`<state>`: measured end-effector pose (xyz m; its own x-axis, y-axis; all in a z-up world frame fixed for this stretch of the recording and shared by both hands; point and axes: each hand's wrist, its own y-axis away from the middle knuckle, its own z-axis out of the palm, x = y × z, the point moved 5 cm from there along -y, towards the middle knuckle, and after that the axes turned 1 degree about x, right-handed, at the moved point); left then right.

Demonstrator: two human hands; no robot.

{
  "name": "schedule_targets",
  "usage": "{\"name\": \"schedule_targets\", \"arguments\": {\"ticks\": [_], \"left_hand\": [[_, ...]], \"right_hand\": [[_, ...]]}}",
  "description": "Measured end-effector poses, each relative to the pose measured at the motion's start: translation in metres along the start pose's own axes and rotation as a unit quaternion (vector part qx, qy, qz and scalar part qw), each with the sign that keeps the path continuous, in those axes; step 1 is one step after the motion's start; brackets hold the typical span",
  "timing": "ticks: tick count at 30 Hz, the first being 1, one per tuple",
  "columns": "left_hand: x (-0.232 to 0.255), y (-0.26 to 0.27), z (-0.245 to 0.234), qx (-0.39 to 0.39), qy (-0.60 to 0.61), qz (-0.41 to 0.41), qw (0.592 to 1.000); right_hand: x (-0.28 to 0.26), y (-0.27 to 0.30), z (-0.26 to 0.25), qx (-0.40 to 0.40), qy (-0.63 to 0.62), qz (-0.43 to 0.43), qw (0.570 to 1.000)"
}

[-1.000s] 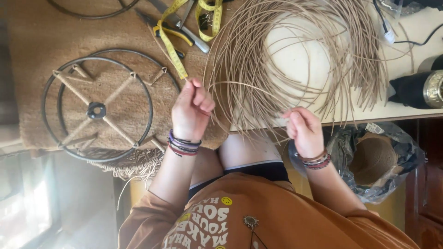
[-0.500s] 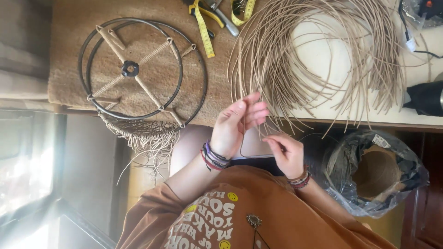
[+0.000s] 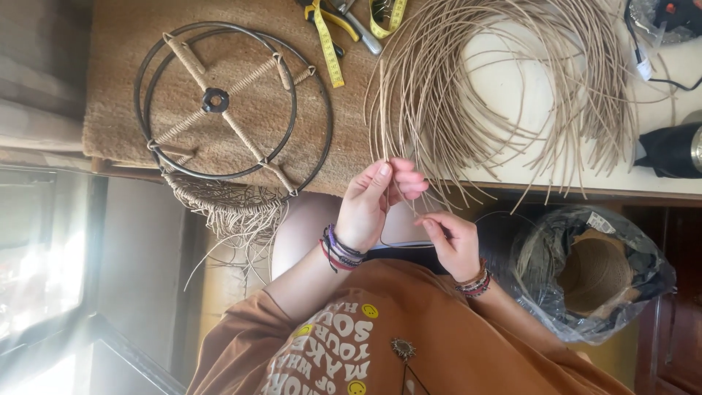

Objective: Weaving natural fibers around a metal frame to create a decorative object.

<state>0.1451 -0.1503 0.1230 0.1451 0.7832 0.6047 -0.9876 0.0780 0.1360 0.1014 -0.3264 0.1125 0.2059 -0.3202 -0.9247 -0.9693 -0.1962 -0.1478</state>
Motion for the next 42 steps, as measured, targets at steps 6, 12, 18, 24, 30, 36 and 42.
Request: {"name": "schedule_targets", "arguments": {"ticks": [6,12,18,24,30,36,42], "left_hand": [[0.001,-0.016,-0.018,0.03,0.029,0.046,0.998],[0.035,-0.039,-0.028,0.073,0.097,0.076,0.99],[0.028,-0.044,-0.024,0.077,0.099,0.082,0.989],[0.029,-0.042,-0.026,0.064,0.097,0.094,0.989],[0.027,-0.035,-0.041,0.021,0.101,0.127,0.987],[0.043,0.047,-0.065,-0.445,-0.006,0.095,0.89],[0.067,0.101,-0.154,0.104,-0.688,0.104,0.71]], "right_hand": [[0.023,0.003,0.001,-0.046,-0.133,0.093,0.986],[0.028,0.009,-0.004,-0.155,-0.163,0.204,0.953],[0.008,0.001,0.004,-0.266,0.077,0.049,0.96],[0.03,0.01,0.008,-0.224,0.173,0.118,0.952],[0.046,0.027,0.011,-0.11,0.132,0.057,0.983],[0.029,0.014,-0.007,-0.069,0.027,-0.134,0.988],[-0.053,-0.042,0.061,-0.111,-0.036,-0.248,0.962]]}}
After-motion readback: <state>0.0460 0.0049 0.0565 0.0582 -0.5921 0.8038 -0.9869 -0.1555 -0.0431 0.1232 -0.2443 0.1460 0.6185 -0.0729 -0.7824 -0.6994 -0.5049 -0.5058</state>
